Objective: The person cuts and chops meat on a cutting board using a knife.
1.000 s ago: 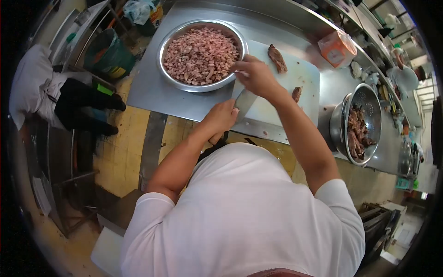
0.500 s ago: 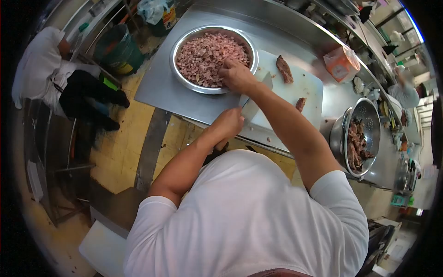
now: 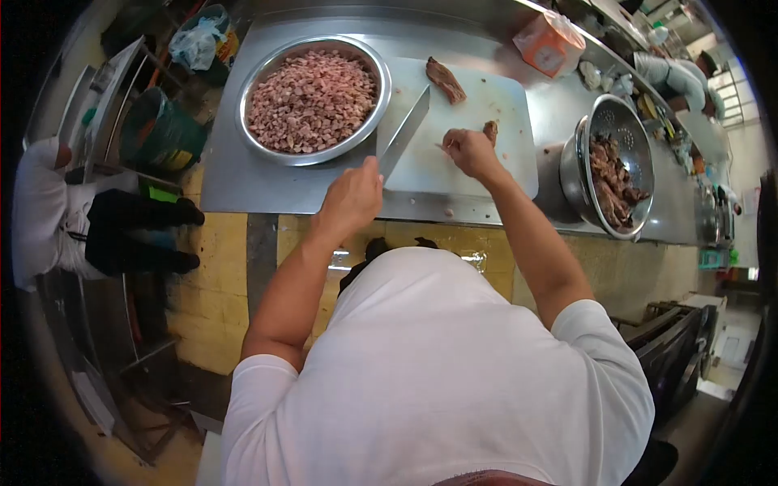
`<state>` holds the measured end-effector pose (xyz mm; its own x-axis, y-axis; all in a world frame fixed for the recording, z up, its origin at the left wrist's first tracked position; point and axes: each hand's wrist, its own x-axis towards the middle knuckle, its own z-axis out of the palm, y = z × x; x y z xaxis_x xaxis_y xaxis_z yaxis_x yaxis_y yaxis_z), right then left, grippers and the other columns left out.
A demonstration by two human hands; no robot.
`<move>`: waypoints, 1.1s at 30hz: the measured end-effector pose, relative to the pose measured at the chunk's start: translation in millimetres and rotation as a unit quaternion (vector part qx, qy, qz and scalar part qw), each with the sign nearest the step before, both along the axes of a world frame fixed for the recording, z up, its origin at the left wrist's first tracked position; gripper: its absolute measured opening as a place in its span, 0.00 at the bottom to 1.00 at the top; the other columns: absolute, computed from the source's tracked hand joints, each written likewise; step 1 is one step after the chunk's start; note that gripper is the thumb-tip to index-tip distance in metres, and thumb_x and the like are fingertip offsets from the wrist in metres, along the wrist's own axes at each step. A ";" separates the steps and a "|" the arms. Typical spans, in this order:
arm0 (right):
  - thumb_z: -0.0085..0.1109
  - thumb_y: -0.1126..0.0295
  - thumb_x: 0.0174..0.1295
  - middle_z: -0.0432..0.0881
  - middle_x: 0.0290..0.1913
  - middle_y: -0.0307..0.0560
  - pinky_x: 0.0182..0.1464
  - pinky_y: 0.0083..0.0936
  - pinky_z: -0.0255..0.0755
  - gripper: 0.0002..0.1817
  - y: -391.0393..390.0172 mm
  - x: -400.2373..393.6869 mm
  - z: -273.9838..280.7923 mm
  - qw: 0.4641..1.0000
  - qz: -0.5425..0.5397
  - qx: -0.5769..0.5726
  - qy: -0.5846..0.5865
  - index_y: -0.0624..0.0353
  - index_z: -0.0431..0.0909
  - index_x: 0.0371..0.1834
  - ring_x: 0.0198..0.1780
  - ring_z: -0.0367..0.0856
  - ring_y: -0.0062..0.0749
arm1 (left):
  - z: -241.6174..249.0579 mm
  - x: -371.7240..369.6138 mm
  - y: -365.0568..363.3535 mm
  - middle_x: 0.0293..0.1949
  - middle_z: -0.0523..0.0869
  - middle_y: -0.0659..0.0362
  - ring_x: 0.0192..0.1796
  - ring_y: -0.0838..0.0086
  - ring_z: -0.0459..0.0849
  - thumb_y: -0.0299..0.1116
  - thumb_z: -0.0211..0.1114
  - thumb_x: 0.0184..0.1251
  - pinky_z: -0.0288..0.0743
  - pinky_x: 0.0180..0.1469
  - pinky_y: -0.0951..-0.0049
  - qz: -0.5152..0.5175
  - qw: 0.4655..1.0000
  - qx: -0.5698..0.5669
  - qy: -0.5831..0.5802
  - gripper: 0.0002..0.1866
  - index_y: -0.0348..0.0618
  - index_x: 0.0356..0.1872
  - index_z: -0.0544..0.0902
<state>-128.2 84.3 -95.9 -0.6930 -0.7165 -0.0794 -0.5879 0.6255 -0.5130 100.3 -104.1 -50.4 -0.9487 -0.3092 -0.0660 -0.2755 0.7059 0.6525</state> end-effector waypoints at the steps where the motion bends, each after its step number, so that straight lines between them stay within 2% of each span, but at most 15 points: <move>1: 0.67 0.67 0.63 0.87 0.36 0.56 0.45 0.42 0.78 0.07 5.6 0.2 -19.7 0.998 0.004 -0.043 0.039 0.56 0.88 0.40 0.39 0.87 0.51 | 9.7 -4.7 2.6 0.34 0.85 0.34 0.42 0.32 0.84 0.34 0.56 0.78 0.73 0.44 0.36 -0.017 1.000 -0.019 -0.002 0.10 0.36 0.42 0.73; 3: 0.69 0.67 0.62 0.86 0.35 0.54 0.41 0.41 0.77 0.07 8.7 6.6 -30.6 0.994 0.001 -0.086 0.073 0.58 0.87 0.40 0.36 0.86 0.49 | 20.6 -10.0 8.8 0.34 0.85 0.33 0.43 0.32 0.83 0.34 0.55 0.78 0.73 0.45 0.35 -0.042 0.998 -0.039 -0.009 0.10 0.36 0.43 0.73; 6: 0.67 0.68 0.62 0.84 0.36 0.55 0.44 0.43 0.78 0.07 4.8 15.9 -28.0 0.991 -0.045 -0.091 0.090 0.58 0.88 0.39 0.38 0.85 0.53 | 28.4 -13.8 19.2 0.33 0.85 0.32 0.43 0.32 0.84 0.34 0.53 0.79 0.73 0.46 0.35 -0.085 0.993 -0.058 -0.060 0.10 0.35 0.45 0.73; 8: 0.63 0.71 0.63 0.84 0.41 0.57 0.47 0.48 0.78 0.06 3.3 12.4 -37.1 0.992 -0.072 -0.089 0.063 0.58 0.87 0.38 0.42 0.85 0.59 | 32.6 -10.9 27.1 0.32 0.84 0.31 0.42 0.32 0.84 0.33 0.53 0.79 0.73 0.47 0.35 -0.104 0.984 -0.079 -0.120 0.10 0.34 0.45 0.72; 9: 0.63 0.72 0.63 0.84 0.40 0.57 0.47 0.48 0.78 0.05 4.5 14.1 -37.9 0.988 -0.069 -0.124 0.064 0.58 0.87 0.38 0.42 0.84 0.60 | 26.3 -14.0 29.3 0.32 0.84 0.31 0.42 0.32 0.84 0.33 0.53 0.79 0.73 0.47 0.35 -0.106 0.984 -0.080 -0.122 0.10 0.34 0.45 0.72; 11: 0.65 0.71 0.62 0.84 0.38 0.57 0.46 0.46 0.78 0.05 8.0 16.6 -38.2 0.986 -0.069 -0.137 0.071 0.59 0.88 0.38 0.40 0.84 0.58 | 7.7 -15.7 33.6 0.32 0.84 0.31 0.41 0.32 0.84 0.32 0.52 0.79 0.74 0.47 0.35 -0.089 0.987 -0.052 -0.127 0.10 0.34 0.45 0.72; 14: 0.67 0.72 0.62 0.84 0.36 0.56 0.44 0.43 0.78 0.05 7.8 18.0 -37.6 0.983 -0.067 -0.151 0.082 0.60 0.88 0.39 0.37 0.85 0.56 | 8.2 -27.4 27.6 0.33 0.85 0.31 0.41 0.31 0.84 0.32 0.52 0.79 0.74 0.47 0.35 -0.104 0.988 -0.050 -0.099 0.10 0.33 0.46 0.72; 18: 0.67 0.73 0.61 0.84 0.36 0.55 0.42 0.43 0.78 0.05 10.4 16.7 -43.1 0.978 -0.054 -0.177 0.098 0.60 0.87 0.38 0.36 0.85 0.56 | 36.0 -15.4 33.2 0.34 0.85 0.31 0.42 0.32 0.84 0.32 0.52 0.79 0.74 0.48 0.36 -0.101 0.984 -0.071 -0.131 0.10 0.33 0.46 0.72; 20: 0.66 0.74 0.61 0.84 0.36 0.55 0.42 0.43 0.78 0.04 11.5 17.2 -47.7 0.975 -0.056 -0.187 0.103 0.60 0.87 0.38 0.36 0.85 0.55 | 40.4 -14.0 38.0 0.36 0.87 0.32 0.43 0.33 0.87 0.23 0.52 0.70 0.79 0.50 0.38 -0.098 0.973 -0.064 -0.201 0.08 0.30 0.45 0.73; 24: 0.66 0.75 0.62 0.84 0.36 0.54 0.43 0.42 0.78 0.03 12.8 18.4 -47.1 0.971 -0.049 -0.209 0.105 0.60 0.86 0.36 0.37 0.85 0.54 | 25.3 -24.6 40.1 0.36 0.87 0.33 0.45 0.33 0.87 0.23 0.52 0.70 0.79 0.51 0.39 -0.098 0.981 -0.071 -0.155 0.07 0.30 0.45 0.73; 28: 0.66 0.75 0.61 0.83 0.36 0.54 0.43 0.42 0.78 0.03 14.6 21.7 -47.7 0.971 -0.064 -0.204 0.102 0.60 0.86 0.36 0.38 0.85 0.54 | 44.8 -19.0 39.2 0.35 0.87 0.33 0.45 0.34 0.87 0.23 0.52 0.70 0.79 0.52 0.40 -0.097 0.975 -0.063 -0.191 0.06 0.31 0.44 0.73; 30: 0.66 0.74 0.62 0.81 0.35 0.56 0.43 0.45 0.78 0.02 14.6 24.0 -49.3 0.963 -0.061 -0.236 0.118 0.61 0.85 0.35 0.37 0.83 0.57 | 38.7 -14.6 41.1 0.35 0.86 0.33 0.45 0.34 0.87 0.24 0.52 0.71 0.78 0.52 0.40 -0.090 0.970 -0.058 -0.217 0.06 0.31 0.44 0.73; 32: 0.66 0.75 0.62 0.81 0.35 0.56 0.43 0.45 0.78 0.02 13.5 23.3 -47.4 0.964 -0.060 -0.232 0.113 0.61 0.85 0.35 0.38 0.83 0.57 | 20.6 -17.8 40.1 0.35 0.85 0.32 0.43 0.33 0.85 0.32 0.52 0.80 0.74 0.48 0.38 -0.091 0.980 -0.052 -0.168 0.11 0.30 0.46 0.72; 33: 0.65 0.75 0.62 0.81 0.35 0.56 0.43 0.45 0.78 0.02 15.5 23.4 -47.9 0.967 -0.061 -0.223 0.107 0.61 0.85 0.35 0.38 0.83 0.57 | 22.1 -18.3 39.1 0.35 0.85 0.32 0.43 0.33 0.85 0.32 0.52 0.80 0.74 0.48 0.38 -0.090 0.980 -0.051 -0.168 0.11 0.30 0.46 0.72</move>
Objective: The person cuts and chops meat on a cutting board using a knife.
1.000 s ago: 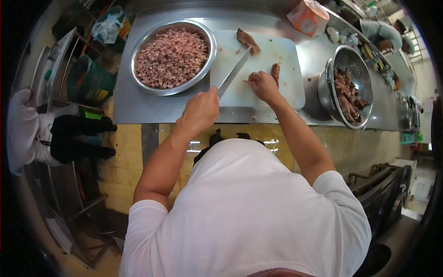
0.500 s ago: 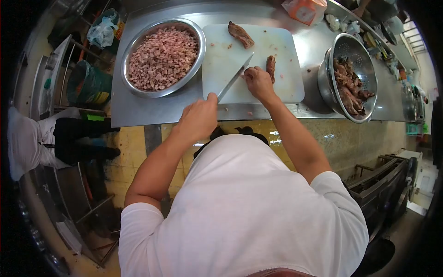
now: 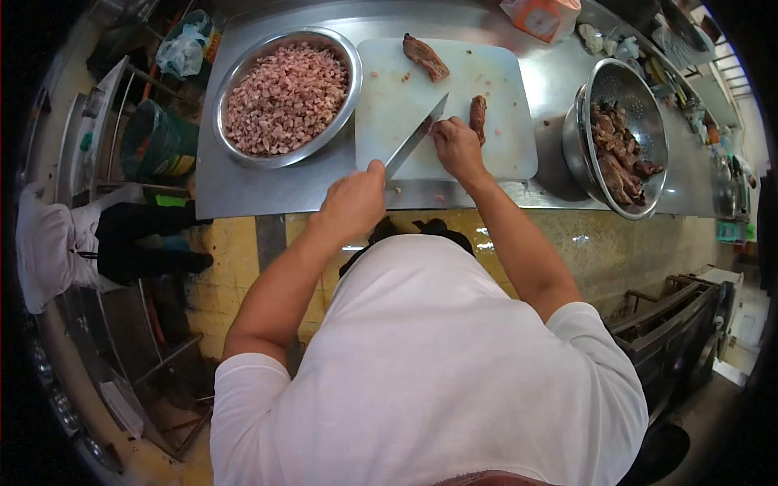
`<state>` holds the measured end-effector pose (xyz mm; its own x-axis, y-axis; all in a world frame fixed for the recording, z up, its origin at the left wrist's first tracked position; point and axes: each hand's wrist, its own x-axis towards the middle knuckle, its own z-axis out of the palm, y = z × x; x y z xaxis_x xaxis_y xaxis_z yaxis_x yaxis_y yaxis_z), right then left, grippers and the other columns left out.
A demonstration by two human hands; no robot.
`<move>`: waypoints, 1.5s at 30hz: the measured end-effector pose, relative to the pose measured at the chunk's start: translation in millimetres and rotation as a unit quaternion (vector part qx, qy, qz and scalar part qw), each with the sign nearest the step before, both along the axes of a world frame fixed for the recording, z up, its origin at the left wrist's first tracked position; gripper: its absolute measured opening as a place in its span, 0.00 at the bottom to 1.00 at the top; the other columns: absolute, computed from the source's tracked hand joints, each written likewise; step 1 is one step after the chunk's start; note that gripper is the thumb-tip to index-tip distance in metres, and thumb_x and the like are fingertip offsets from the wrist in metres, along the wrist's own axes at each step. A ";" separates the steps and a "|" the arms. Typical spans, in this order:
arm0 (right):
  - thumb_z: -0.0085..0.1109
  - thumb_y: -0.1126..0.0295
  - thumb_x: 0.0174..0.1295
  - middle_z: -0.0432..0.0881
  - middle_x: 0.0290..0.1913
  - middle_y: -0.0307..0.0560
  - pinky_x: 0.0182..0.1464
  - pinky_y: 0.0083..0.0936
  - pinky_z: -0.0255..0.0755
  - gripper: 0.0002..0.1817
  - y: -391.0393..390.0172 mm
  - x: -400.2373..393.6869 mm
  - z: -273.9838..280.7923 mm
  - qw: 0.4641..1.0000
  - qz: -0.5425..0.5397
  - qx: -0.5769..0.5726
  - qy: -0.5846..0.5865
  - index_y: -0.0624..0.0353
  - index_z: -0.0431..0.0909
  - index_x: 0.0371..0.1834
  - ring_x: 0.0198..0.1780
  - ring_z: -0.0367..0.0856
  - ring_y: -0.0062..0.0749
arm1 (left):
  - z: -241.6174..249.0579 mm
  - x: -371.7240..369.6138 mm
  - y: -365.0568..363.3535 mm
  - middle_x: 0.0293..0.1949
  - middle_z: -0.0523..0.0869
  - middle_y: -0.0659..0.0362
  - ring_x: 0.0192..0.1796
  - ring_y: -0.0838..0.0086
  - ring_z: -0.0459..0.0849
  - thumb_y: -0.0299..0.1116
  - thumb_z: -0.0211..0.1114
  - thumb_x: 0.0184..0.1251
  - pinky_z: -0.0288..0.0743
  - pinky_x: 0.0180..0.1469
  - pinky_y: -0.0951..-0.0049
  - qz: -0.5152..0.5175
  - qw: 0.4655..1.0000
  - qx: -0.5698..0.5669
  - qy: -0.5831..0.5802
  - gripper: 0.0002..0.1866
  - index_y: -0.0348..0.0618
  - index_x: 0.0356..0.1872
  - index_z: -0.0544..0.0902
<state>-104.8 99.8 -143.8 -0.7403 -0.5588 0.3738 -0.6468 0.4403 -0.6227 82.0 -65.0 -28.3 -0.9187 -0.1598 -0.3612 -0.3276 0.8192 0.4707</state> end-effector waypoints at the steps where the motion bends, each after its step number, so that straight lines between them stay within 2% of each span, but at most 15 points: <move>1: 0.65 0.75 0.62 0.81 0.35 0.56 0.43 0.45 0.78 0.02 1.4 0.1 -0.3 1.000 0.003 0.002 0.000 0.61 0.85 0.35 0.38 0.83 0.57 | 3.5 0.9 -1.7 0.35 0.85 0.32 0.43 0.33 0.85 0.32 0.52 0.81 0.74 0.49 0.38 -0.014 1.000 -0.003 0.017 0.12 0.30 0.46 0.72; 6: 0.67 0.76 0.61 0.83 0.36 0.53 0.43 0.41 0.78 0.03 2.7 -0.7 -7.7 1.000 -0.009 0.011 0.025 0.60 0.85 0.36 0.38 0.84 0.54 | 5.0 7.6 -0.4 0.37 0.85 0.32 0.45 0.33 0.84 0.33 0.53 0.81 0.73 0.50 0.38 0.003 0.998 0.005 -0.062 0.12 0.30 0.45 0.73; 9: 0.65 0.76 0.61 0.81 0.36 0.55 0.44 0.45 0.77 0.02 3.4 0.5 -1.6 1.000 0.004 -0.008 -0.003 0.61 0.83 0.35 0.40 0.82 0.58 | -15.4 9.2 -12.7 0.33 0.86 0.38 0.36 0.42 0.87 0.34 0.54 0.81 0.78 0.42 0.44 0.001 1.000 -0.004 0.031 0.12 0.30 0.47 0.74; 11: 0.66 0.76 0.61 0.82 0.38 0.54 0.45 0.42 0.78 0.04 3.4 -0.5 3.6 1.000 0.004 0.019 -0.009 0.61 0.84 0.38 0.40 0.84 0.55 | -9.1 12.8 -33.0 0.34 0.86 0.39 0.33 0.44 0.87 0.34 0.55 0.78 0.82 0.41 0.47 0.038 0.992 0.116 0.025 0.12 0.31 0.46 0.75; 12: 0.68 0.77 0.61 0.84 0.40 0.53 0.45 0.40 0.80 0.06 3.8 0.0 5.8 0.999 -0.003 0.043 -0.018 0.61 0.85 0.41 0.40 0.86 0.52 | 6.8 17.6 -35.3 0.27 0.83 0.51 0.22 0.64 0.84 0.35 0.56 0.79 0.80 0.27 0.60 0.125 0.963 0.237 -0.019 0.12 0.34 0.49 0.77; 15: 0.68 0.76 0.63 0.84 0.45 0.54 0.50 0.37 0.83 0.11 -1.9 6.4 12.1 0.998 -0.029 0.015 -0.053 0.62 0.86 0.49 0.42 0.88 0.48 | -20.6 32.2 -57.4 0.23 0.77 0.61 0.18 0.78 0.76 0.34 0.56 0.79 0.74 0.20 0.71 0.183 0.920 0.344 -0.046 0.11 0.37 0.50 0.78; 22: 0.69 0.74 0.63 0.84 0.44 0.54 0.47 0.38 0.81 0.12 -30.7 14.7 20.6 0.991 0.055 -0.013 -0.119 0.59 0.87 0.49 0.42 0.87 0.49 | -67.5 37.8 -35.2 0.22 0.74 0.67 0.17 0.80 0.72 0.37 0.59 0.81 0.71 0.19 0.75 0.215 0.858 0.465 -0.028 0.13 0.42 0.57 0.78; 26: 0.68 0.73 0.65 0.83 0.41 0.55 0.45 0.39 0.81 0.10 -86.4 21.1 47.3 0.987 0.082 -0.088 -0.108 0.57 0.88 0.48 0.40 0.86 0.49 | -32.8 65.6 -57.3 0.23 0.75 0.67 0.21 0.82 0.74 0.41 0.60 0.80 0.73 0.22 0.76 0.249 0.882 0.400 0.023 0.14 0.44 0.57 0.78; 27: 0.68 0.75 0.66 0.84 0.41 0.50 0.43 0.32 0.83 0.09 -106.5 22.9 59.2 0.988 0.110 -0.095 -0.052 0.59 0.86 0.48 0.38 0.88 0.38 | -13.4 75.5 -64.7 0.24 0.75 0.67 0.21 0.82 0.74 0.40 0.60 0.81 0.73 0.22 0.75 0.278 0.888 0.361 0.053 0.13 0.44 0.56 0.79; 32: 0.58 0.81 0.62 0.84 0.50 0.55 0.54 0.42 0.79 0.15 -148.3 6.2 79.8 0.984 0.144 -0.102 -0.020 0.58 0.86 0.51 0.49 0.84 0.55 | 46.0 112.1 -111.0 0.23 0.72 0.68 0.21 0.85 0.71 0.36 0.56 0.83 0.70 0.21 0.78 0.349 0.921 0.056 0.164 0.12 0.44 0.59 0.80; 36: 0.48 0.91 0.49 0.79 0.65 0.59 0.70 0.40 0.70 0.32 -69.8 -58.3 75.7 0.993 0.106 -0.009 0.043 0.55 0.83 0.57 0.68 0.74 0.59 | 60.5 119.7 -110.8 0.24 0.74 0.67 0.21 0.85 0.72 0.35 0.55 0.84 0.68 0.20 0.79 0.404 0.873 0.159 0.222 0.14 0.43 0.61 0.79; 37: 0.47 0.91 0.47 0.76 0.69 0.59 0.71 0.42 0.69 0.32 -35.5 -65.8 91.4 0.992 0.108 0.047 -0.049 0.56 0.82 0.57 0.70 0.72 0.61 | 57.2 117.0 -104.1 0.24 0.74 0.67 0.21 0.85 0.72 0.35 0.55 0.84 0.68 0.20 0.79 0.406 0.872 0.164 0.221 0.14 0.43 0.61 0.79; 39: 0.54 0.86 0.49 0.82 0.58 0.61 0.65 0.43 0.74 0.25 25.4 -109.5 41.8 0.983 0.107 0.114 0.097 0.64 0.82 0.54 0.64 0.78 0.61 | 49.7 106.7 -94.4 0.24 0.75 0.66 0.21 0.86 0.73 0.35 0.56 0.83 0.70 0.21 0.77 0.357 0.882 0.238 0.194 0.15 0.42 0.62 0.79; 40: 0.57 0.82 0.55 0.83 0.56 0.60 0.62 0.41 0.77 0.24 44.0 -108.9 50.1 0.973 0.068 0.208 -0.068 0.61 0.82 0.57 0.59 0.81 0.57 | 43.4 97.4 -88.3 0.24 0.75 0.66 0.21 0.86 0.73 0.35 0.56 0.83 0.70 0.21 0.77 0.356 0.883 0.239 0.193 0.15 0.42 0.62 0.79; 45: 0.63 0.77 0.59 0.83 0.54 0.58 0.61 0.41 0.77 0.22 74.4 -79.7 34.4 0.985 0.072 0.129 -0.086 0.57 0.83 0.59 0.56 0.83 0.55 | 15.7 25.3 -41.6 0.22 0.77 0.58 0.22 0.74 0.79 0.34 0.56 0.81 0.73 0.23 0.67 0.166 0.957 0.189 0.147 0.10 0.38 0.51 0.78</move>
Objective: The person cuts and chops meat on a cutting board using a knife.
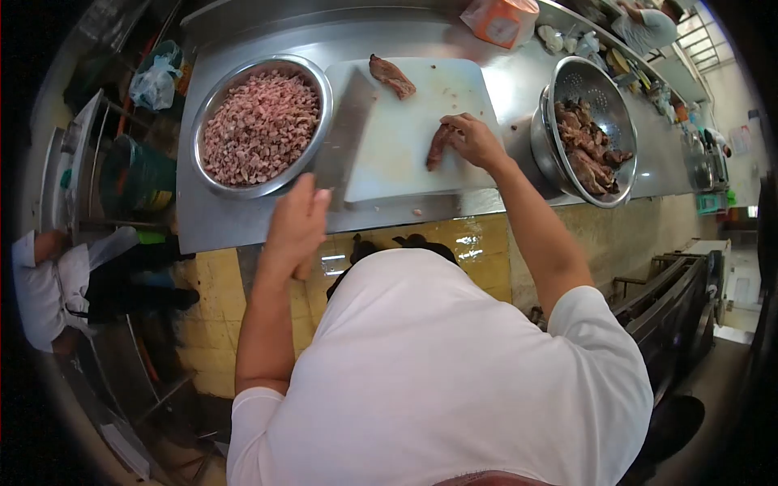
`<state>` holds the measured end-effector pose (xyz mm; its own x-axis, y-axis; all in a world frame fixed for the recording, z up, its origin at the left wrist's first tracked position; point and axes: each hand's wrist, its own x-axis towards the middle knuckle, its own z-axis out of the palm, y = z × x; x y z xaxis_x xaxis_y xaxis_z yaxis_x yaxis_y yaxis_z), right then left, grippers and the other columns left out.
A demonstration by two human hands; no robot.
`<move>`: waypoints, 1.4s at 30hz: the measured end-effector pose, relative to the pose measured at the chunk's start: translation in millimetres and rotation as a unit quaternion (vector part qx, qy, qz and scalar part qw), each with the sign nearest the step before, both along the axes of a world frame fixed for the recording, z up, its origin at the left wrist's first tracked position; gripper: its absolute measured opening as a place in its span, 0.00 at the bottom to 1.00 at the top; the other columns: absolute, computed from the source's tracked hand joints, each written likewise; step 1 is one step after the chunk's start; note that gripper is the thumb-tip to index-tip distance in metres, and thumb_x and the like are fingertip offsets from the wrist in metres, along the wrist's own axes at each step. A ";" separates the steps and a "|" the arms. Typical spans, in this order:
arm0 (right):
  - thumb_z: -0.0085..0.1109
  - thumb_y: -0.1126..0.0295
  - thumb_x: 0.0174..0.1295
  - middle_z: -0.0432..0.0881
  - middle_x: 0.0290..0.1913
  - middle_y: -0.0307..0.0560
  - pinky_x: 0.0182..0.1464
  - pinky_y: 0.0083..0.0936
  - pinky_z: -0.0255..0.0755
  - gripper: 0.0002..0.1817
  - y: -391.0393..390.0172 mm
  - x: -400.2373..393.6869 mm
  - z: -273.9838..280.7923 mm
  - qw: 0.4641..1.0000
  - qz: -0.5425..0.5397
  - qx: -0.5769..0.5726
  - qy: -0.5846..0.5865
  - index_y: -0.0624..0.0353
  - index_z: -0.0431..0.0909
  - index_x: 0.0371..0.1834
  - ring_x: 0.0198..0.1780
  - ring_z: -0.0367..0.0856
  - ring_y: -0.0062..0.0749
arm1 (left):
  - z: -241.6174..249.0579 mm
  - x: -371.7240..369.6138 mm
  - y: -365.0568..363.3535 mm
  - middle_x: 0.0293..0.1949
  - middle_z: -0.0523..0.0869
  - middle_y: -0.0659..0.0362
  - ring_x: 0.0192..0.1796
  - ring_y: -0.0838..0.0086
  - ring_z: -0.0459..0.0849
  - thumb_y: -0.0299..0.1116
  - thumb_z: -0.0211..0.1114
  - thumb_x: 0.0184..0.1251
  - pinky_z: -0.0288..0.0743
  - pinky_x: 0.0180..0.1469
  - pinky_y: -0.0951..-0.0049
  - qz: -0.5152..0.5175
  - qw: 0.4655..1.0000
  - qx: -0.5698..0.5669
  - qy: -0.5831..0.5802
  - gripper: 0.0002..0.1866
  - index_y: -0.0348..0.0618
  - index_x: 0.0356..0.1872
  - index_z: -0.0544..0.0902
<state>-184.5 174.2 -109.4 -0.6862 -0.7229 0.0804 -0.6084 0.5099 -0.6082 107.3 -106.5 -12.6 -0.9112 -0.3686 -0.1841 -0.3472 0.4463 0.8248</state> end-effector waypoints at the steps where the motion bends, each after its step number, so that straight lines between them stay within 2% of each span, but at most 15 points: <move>1: 0.66 0.75 0.60 0.82 0.54 0.57 0.61 0.41 0.77 0.20 -1.4 5.5 0.2 1.000 -0.020 -0.017 0.007 0.57 0.83 0.58 0.56 0.83 0.55 | -8.5 -13.6 8.1 0.22 0.79 0.53 0.23 0.64 0.83 0.34 0.56 0.80 0.74 0.25 0.61 -0.049 0.997 -0.060 0.018 0.09 0.37 0.46 0.77; 2: 0.68 0.74 0.60 0.82 0.53 0.56 0.61 0.42 0.77 0.19 -3.3 11.6 0.3 0.999 -0.040 -0.034 0.014 0.58 0.83 0.56 0.56 0.83 0.55 | -13.5 -23.8 18.5 0.22 0.79 0.53 0.23 0.64 0.83 0.34 0.56 0.80 0.74 0.25 0.61 -0.052 0.996 -0.063 0.017 0.09 0.37 0.46 0.77; 4: 0.70 0.73 0.61 0.81 0.51 0.53 0.60 0.41 0.78 0.17 -6.5 18.5 4.6 0.994 -0.085 -0.067 0.013 0.59 0.82 0.53 0.54 0.84 0.52 | -14.6 -42.3 41.7 0.26 0.82 0.40 0.32 0.41 0.85 0.34 0.57 0.80 0.75 0.35 0.46 -0.120 0.976 -0.174 0.054 0.10 0.36 0.41 0.73; 5: 0.70 0.73 0.60 0.80 0.49 0.52 0.58 0.40 0.78 0.15 -3.9 17.0 3.1 0.994 -0.056 -0.097 0.017 0.59 0.82 0.50 0.53 0.84 0.50 | -11.6 -47.6 50.7 0.26 0.82 0.40 0.32 0.41 0.85 0.34 0.57 0.80 0.75 0.35 0.46 -0.124 0.975 -0.175 0.053 0.10 0.36 0.41 0.73; 7: 0.71 0.73 0.60 0.80 0.48 0.51 0.57 0.38 0.79 0.13 -0.3 14.6 -1.2 0.991 -0.029 -0.130 0.017 0.60 0.82 0.48 0.51 0.84 0.48 | -2.1 -55.1 63.8 0.31 0.83 0.34 0.39 0.30 0.81 0.35 0.56 0.79 0.72 0.43 0.37 -0.145 0.982 -0.122 -0.022 0.11 0.37 0.42 0.72; 12: 0.69 0.76 0.58 0.80 0.48 0.51 0.53 0.35 0.80 0.11 -2.0 10.1 -19.9 0.979 -0.026 -0.201 0.021 0.60 0.83 0.44 0.48 0.85 0.46 | 7.1 -62.2 73.9 0.31 0.84 0.34 0.38 0.32 0.83 0.35 0.55 0.80 0.72 0.43 0.36 -0.185 0.961 -0.180 -0.100 0.10 0.37 0.44 0.71; 20: 0.69 0.76 0.57 0.81 0.47 0.51 0.52 0.35 0.80 0.10 -3.6 14.4 -33.0 0.971 -0.073 -0.227 0.017 0.60 0.84 0.42 0.48 0.85 0.47 | 7.4 -95.7 90.2 0.32 0.84 0.34 0.39 0.33 0.83 0.35 0.54 0.81 0.72 0.44 0.37 -0.202 0.948 -0.193 -0.153 0.11 0.35 0.45 0.71; 23: 0.69 0.75 0.57 0.82 0.47 0.51 0.51 0.36 0.81 0.09 -3.2 16.1 -33.7 0.969 -0.079 -0.231 0.022 0.61 0.83 0.41 0.47 0.85 0.48 | 22.1 -90.9 85.9 0.33 0.85 0.35 0.40 0.34 0.84 0.34 0.54 0.81 0.73 0.44 0.38 -0.197 0.943 -0.210 -0.167 0.11 0.34 0.45 0.70; 25: 0.69 0.74 0.58 0.82 0.47 0.52 0.51 0.36 0.81 0.09 -2.2 15.5 -34.1 0.966 -0.086 -0.244 0.021 0.61 0.83 0.41 0.47 0.85 0.48 | 32.7 -86.7 84.7 0.34 0.85 0.34 0.41 0.35 0.84 0.34 0.54 0.81 0.74 0.46 0.39 -0.211 0.921 -0.239 -0.222 0.11 0.34 0.45 0.71; 26: 0.70 0.75 0.58 0.82 0.47 0.52 0.51 0.36 0.81 0.09 -0.6 15.8 -33.2 0.967 -0.084 -0.241 0.019 0.61 0.83 0.41 0.47 0.85 0.48 | 21.6 -91.0 88.9 0.34 0.85 0.34 0.41 0.35 0.84 0.34 0.54 0.81 0.74 0.46 0.39 -0.212 0.919 -0.242 -0.228 0.11 0.34 0.45 0.71; 28: 0.70 0.75 0.57 0.82 0.47 0.52 0.51 0.37 0.81 0.10 -4.7 15.6 -31.5 0.967 -0.075 -0.244 0.019 0.61 0.83 0.42 0.47 0.85 0.49 | -16.8 -110.1 98.7 0.34 0.85 0.33 0.42 0.34 0.84 0.34 0.54 0.81 0.73 0.47 0.38 -0.184 0.951 -0.205 -0.141 0.11 0.34 0.46 0.71; 31: 0.70 0.75 0.58 0.81 0.46 0.52 0.51 0.37 0.80 0.10 -3.5 17.4 -33.0 0.963 -0.060 -0.260 0.033 0.62 0.83 0.42 0.47 0.84 0.50 | -29.2 -133.8 108.3 0.34 0.85 0.32 0.42 0.33 0.84 0.35 0.54 0.81 0.73 0.47 0.37 -0.181 0.948 -0.234 -0.119 0.11 0.34 0.46 0.71; 34: 0.69 0.76 0.58 0.81 0.45 0.52 0.50 0.38 0.80 0.10 -5.2 16.9 -33.4 0.961 -0.088 -0.257 0.046 0.62 0.82 0.41 0.48 0.84 0.50 | -13.6 -104.4 103.7 0.34 0.85 0.32 0.42 0.32 0.84 0.37 0.54 0.81 0.73 0.46 0.37 -0.171 0.943 -0.217 -0.184 0.13 0.35 0.46 0.71; 38: 0.69 0.76 0.58 0.80 0.46 0.53 0.51 0.39 0.80 0.09 -0.3 16.9 -35.1 0.959 -0.072 -0.273 0.036 0.61 0.82 0.41 0.48 0.83 0.50 | -6.2 -91.4 100.6 0.34 0.85 0.32 0.42 0.32 0.84 0.38 0.54 0.82 0.73 0.46 0.37 -0.144 0.942 -0.229 -0.199 0.13 0.35 0.46 0.71; 42: 0.69 0.76 0.57 0.81 0.45 0.52 0.51 0.39 0.80 0.09 -0.4 13.0 -39.5 0.952 -0.059 -0.298 0.037 0.60 0.82 0.41 0.49 0.83 0.50 | 33.6 -94.8 106.6 0.33 0.85 0.33 0.41 0.32 0.83 0.38 0.55 0.81 0.72 0.45 0.37 -0.155 0.937 -0.238 -0.205 0.13 0.36 0.45 0.71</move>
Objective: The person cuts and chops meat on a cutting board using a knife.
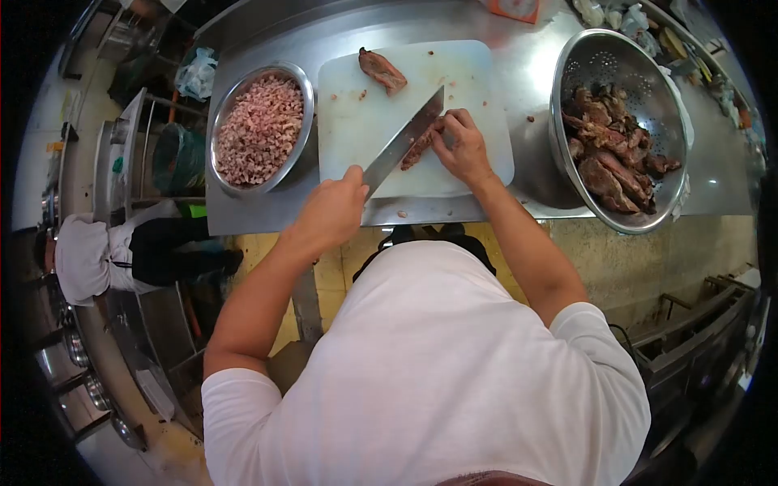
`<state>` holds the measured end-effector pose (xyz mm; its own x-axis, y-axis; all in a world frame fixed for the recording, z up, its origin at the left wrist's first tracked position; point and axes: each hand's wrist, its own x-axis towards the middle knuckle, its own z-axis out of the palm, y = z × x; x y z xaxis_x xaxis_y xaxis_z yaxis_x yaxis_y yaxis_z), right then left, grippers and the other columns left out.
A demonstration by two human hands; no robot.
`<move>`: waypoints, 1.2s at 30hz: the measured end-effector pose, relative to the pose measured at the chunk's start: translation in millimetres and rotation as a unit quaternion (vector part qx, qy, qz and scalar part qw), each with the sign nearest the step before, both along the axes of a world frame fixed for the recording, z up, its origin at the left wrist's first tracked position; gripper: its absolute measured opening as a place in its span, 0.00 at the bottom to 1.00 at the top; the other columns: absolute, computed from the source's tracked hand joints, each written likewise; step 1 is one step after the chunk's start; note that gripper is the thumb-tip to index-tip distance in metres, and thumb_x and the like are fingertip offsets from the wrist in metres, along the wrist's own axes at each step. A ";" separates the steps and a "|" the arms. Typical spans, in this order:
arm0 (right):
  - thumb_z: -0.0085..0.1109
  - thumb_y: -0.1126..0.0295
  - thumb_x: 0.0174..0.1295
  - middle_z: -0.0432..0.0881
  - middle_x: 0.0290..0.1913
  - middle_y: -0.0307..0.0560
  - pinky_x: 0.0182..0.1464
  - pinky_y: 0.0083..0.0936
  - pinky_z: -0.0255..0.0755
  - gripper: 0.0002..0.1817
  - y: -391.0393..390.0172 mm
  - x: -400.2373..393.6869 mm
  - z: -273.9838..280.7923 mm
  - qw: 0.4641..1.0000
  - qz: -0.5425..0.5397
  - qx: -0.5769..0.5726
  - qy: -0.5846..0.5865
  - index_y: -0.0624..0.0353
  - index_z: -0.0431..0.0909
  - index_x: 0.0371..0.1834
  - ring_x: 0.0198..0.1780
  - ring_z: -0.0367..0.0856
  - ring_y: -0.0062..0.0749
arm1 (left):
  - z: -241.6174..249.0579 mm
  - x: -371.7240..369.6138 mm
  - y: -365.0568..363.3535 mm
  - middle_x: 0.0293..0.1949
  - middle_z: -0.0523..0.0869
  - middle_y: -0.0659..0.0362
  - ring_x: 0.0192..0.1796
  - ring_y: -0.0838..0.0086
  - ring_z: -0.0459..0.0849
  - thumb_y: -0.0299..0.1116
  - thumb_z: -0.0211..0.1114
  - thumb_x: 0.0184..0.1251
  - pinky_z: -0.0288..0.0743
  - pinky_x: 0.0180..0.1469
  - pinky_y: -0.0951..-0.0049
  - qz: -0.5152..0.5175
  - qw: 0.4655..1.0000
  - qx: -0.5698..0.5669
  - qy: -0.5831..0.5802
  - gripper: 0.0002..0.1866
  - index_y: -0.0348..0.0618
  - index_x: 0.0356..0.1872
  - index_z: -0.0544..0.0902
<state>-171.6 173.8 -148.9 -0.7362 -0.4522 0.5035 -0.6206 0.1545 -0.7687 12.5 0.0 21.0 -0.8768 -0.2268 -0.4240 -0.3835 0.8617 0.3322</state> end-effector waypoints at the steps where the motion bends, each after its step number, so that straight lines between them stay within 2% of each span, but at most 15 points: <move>1: 0.69 0.76 0.57 0.81 0.45 0.52 0.51 0.39 0.80 0.09 -0.6 -0.2 -0.8 1.000 0.003 -0.003 -0.004 0.60 0.82 0.41 0.49 0.83 0.50 | 4.5 1.1 -0.7 0.33 0.85 0.34 0.41 0.32 0.83 0.37 0.55 0.81 0.73 0.45 0.38 -0.008 1.000 0.007 0.000 0.12 0.36 0.45 0.71; 7: 0.69 0.77 0.56 0.81 0.45 0.52 0.50 0.38 0.80 0.09 0.8 -3.8 -1.1 1.000 0.000 0.007 -0.019 0.60 0.81 0.40 0.49 0.83 0.49 | -16.9 -10.1 3.0 0.33 0.84 0.34 0.40 0.32 0.82 0.37 0.55 0.82 0.73 0.44 0.39 -0.001 1.000 0.009 -0.001 0.12 0.36 0.45 0.71; 10: 0.69 0.77 0.56 0.81 0.45 0.52 0.49 0.38 0.80 0.09 -2.3 -0.5 -1.1 1.000 -0.002 0.011 -0.023 0.60 0.81 0.39 0.48 0.83 0.50 | -11.5 3.5 -4.1 0.33 0.84 0.34 0.40 0.32 0.83 0.37 0.55 0.82 0.73 0.44 0.39 -0.015 1.000 0.005 0.002 0.13 0.34 0.45 0.71; 14: 0.69 0.76 0.56 0.81 0.45 0.53 0.49 0.38 0.80 0.09 -3.6 1.1 -0.6 1.000 -0.007 0.015 -0.013 0.60 0.81 0.39 0.47 0.83 0.51 | -31.6 -26.3 12.6 0.35 0.86 0.35 0.42 0.34 0.84 0.37 0.55 0.82 0.74 0.46 0.39 0.003 0.999 0.036 0.013 0.13 0.34 0.45 0.71; 19: 0.69 0.75 0.57 0.81 0.45 0.53 0.50 0.39 0.79 0.09 -3.8 2.5 4.1 0.999 -0.022 0.037 -0.013 0.61 0.81 0.40 0.48 0.83 0.51 | -16.3 -14.3 -3.0 0.36 0.86 0.34 0.44 0.35 0.85 0.36 0.55 0.81 0.76 0.50 0.42 -0.021 0.998 0.010 -0.057 0.12 0.34 0.47 0.72; 20: 0.69 0.75 0.57 0.81 0.45 0.53 0.51 0.39 0.79 0.09 -4.2 2.7 4.9 0.998 -0.028 0.042 -0.026 0.61 0.81 0.40 0.49 0.83 0.51 | -25.6 -16.9 -5.9 0.36 0.86 0.34 0.44 0.35 0.85 0.36 0.55 0.81 0.76 0.50 0.42 -0.022 0.998 0.005 -0.054 0.12 0.34 0.47 0.72; 22: 0.69 0.75 0.58 0.81 0.45 0.53 0.51 0.39 0.79 0.09 -6.6 8.4 5.8 0.998 -0.022 0.048 -0.034 0.62 0.81 0.41 0.49 0.83 0.51 | -61.3 -25.4 -0.1 0.40 0.88 0.36 0.46 0.37 0.87 0.33 0.58 0.77 0.77 0.51 0.42 -0.012 0.998 0.051 0.024 0.12 0.32 0.49 0.74; 25: 0.69 0.74 0.59 0.82 0.45 0.51 0.51 0.39 0.79 0.10 -10.5 4.4 5.2 0.997 -0.031 0.068 -0.020 0.59 0.83 0.43 0.49 0.83 0.51 | -69.4 -62.3 -4.6 0.41 0.87 0.34 0.48 0.37 0.86 0.33 0.59 0.76 0.77 0.51 0.42 -0.029 0.995 0.082 0.054 0.12 0.32 0.48 0.76; 28: 0.67 0.75 0.60 0.82 0.44 0.52 0.50 0.41 0.78 0.09 -19.5 5.0 9.7 0.989 -0.055 0.133 0.036 0.59 0.83 0.44 0.48 0.83 0.51 | -65.6 -42.7 -45.9 0.39 0.86 0.32 0.47 0.39 0.86 0.36 0.56 0.80 0.77 0.50 0.43 -0.055 0.990 0.094 0.087 0.13 0.33 0.44 0.75; 30: 0.65 0.76 0.61 0.82 0.43 0.53 0.49 0.42 0.78 0.09 -20.1 5.2 10.6 0.984 -0.089 0.153 0.030 0.59 0.82 0.45 0.46 0.83 0.53 | -67.1 -34.7 -61.7 0.39 0.86 0.33 0.47 0.38 0.86 0.36 0.56 0.80 0.77 0.51 0.42 -0.064 0.990 0.096 0.076 0.13 0.33 0.44 0.74; 32: 0.64 0.77 0.62 0.82 0.41 0.53 0.49 0.42 0.78 0.10 -18.7 -0.6 3.0 0.994 -0.058 0.085 -0.035 0.59 0.82 0.46 0.45 0.83 0.53 | -61.9 -27.8 -57.6 0.39 0.86 0.33 0.47 0.38 0.86 0.36 0.55 0.80 0.77 0.51 0.42 -0.051 0.992 0.099 0.063 0.13 0.33 0.45 0.74; 33: 0.63 0.78 0.61 0.83 0.42 0.53 0.49 0.41 0.78 0.09 -15.1 0.1 10.3 0.991 -0.049 0.124 -0.032 0.59 0.82 0.45 0.45 0.83 0.54 | -46.3 -27.0 -49.5 0.39 0.87 0.33 0.46 0.37 0.86 0.35 0.55 0.80 0.77 0.51 0.42 -0.061 0.995 0.066 0.051 0.12 0.33 0.46 0.74; 36: 0.63 0.78 0.60 0.83 0.41 0.54 0.50 0.42 0.78 0.09 -15.0 -1.0 6.8 0.992 -0.048 0.114 -0.020 0.60 0.81 0.44 0.45 0.83 0.54 | -29.6 -16.4 -33.2 0.38 0.87 0.33 0.46 0.36 0.87 0.33 0.54 0.79 0.77 0.52 0.42 -0.078 0.996 0.023 0.043 0.11 0.33 0.48 0.72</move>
<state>-172.5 158.8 -142.1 -0.7985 -0.4780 0.3660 -0.5648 0.3847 -0.7301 -3.9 -33.1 -8.6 -0.9332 -0.0673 -0.3531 -0.2147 0.8921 0.3974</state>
